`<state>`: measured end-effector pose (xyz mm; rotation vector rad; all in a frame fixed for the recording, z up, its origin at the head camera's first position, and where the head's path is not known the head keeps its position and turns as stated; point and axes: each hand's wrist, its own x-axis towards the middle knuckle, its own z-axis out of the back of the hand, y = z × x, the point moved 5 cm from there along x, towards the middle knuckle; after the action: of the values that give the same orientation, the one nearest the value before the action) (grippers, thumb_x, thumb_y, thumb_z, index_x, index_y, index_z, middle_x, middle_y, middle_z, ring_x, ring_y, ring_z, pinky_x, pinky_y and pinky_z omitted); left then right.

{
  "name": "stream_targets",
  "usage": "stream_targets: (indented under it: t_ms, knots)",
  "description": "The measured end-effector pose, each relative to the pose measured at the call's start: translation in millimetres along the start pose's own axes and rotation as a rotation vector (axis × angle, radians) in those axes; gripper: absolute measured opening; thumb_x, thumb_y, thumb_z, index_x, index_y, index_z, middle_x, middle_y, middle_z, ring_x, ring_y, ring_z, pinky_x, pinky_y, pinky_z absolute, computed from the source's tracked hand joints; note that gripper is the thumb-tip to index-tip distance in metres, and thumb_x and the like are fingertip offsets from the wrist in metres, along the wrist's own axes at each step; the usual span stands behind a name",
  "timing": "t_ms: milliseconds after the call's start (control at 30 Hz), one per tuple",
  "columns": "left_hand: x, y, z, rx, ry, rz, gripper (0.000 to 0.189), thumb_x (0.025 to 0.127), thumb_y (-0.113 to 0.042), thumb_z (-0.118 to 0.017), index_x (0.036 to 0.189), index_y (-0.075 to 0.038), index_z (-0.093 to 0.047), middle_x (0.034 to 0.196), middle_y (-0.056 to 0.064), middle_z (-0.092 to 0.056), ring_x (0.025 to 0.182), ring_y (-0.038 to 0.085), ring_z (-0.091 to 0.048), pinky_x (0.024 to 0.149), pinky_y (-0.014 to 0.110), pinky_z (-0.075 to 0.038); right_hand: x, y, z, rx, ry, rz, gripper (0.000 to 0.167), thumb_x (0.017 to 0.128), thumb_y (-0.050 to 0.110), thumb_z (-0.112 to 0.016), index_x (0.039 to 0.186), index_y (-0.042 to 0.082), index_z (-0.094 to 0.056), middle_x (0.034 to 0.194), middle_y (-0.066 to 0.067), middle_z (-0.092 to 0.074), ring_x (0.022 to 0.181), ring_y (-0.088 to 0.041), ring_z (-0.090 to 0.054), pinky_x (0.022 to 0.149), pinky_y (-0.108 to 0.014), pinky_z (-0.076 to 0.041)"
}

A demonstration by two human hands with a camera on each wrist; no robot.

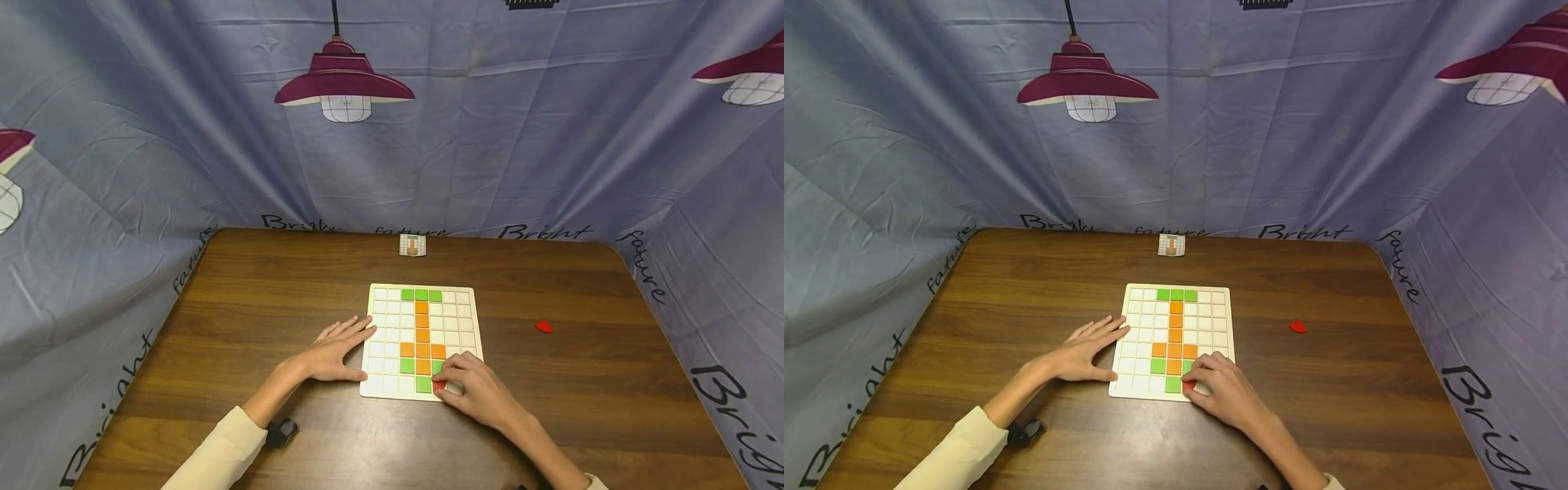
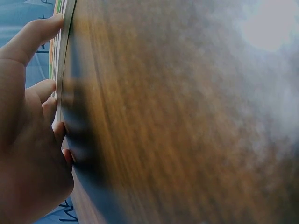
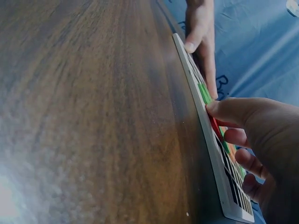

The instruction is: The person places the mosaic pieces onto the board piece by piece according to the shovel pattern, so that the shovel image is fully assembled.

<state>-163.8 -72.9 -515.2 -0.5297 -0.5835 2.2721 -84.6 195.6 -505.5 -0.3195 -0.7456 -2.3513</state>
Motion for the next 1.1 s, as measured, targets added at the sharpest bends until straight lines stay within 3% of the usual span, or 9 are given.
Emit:
stream_targets:
  t_ms: [533,933,1100]
  knots:
    - [0.4,-0.3,0.5,0.002,0.008,0.003,0.091,0.089,-0.051,-0.068,0.161,-0.016,-0.023,0.166,0.004,-0.013,0.151,0.030,-0.005,0.117,0.057,-0.006,1.1,0.4,-2.6,0.017,0.019,-0.007,0.009,0.081,0.017,-0.082,0.090,0.019,-0.079,0.091,0.016,-0.062,0.083,-0.005,-0.050,0.073,-0.025,-0.045]
    - [-0.3,0.0,0.4,-0.004,0.005,0.003,0.091,0.089,-0.050,-0.069,0.160,-0.015,-0.025,0.166,0.005,-0.014,0.151,0.031,-0.006,0.116,0.058,-0.007,-0.9,-0.8,-2.4,0.048,-0.012,-0.013,0.014,0.080,0.016,-0.084,0.093,0.018,-0.080,0.092,0.015,-0.064,0.086,-0.005,-0.052,0.074,-0.025,-0.045]
    - [1.0,0.9,-1.2,0.005,0.008,0.003,0.091,0.089,-0.050,-0.068,0.160,-0.015,-0.024,0.166,0.005,-0.013,0.151,0.031,-0.006,0.117,0.057,-0.007,-3.7,-6.8,3.5,0.085,-0.033,-0.075,0.021,0.079,0.017,-0.086,0.099,0.017,-0.080,0.095,0.014,-0.066,0.088,-0.004,-0.053,0.075,-0.028,-0.047]
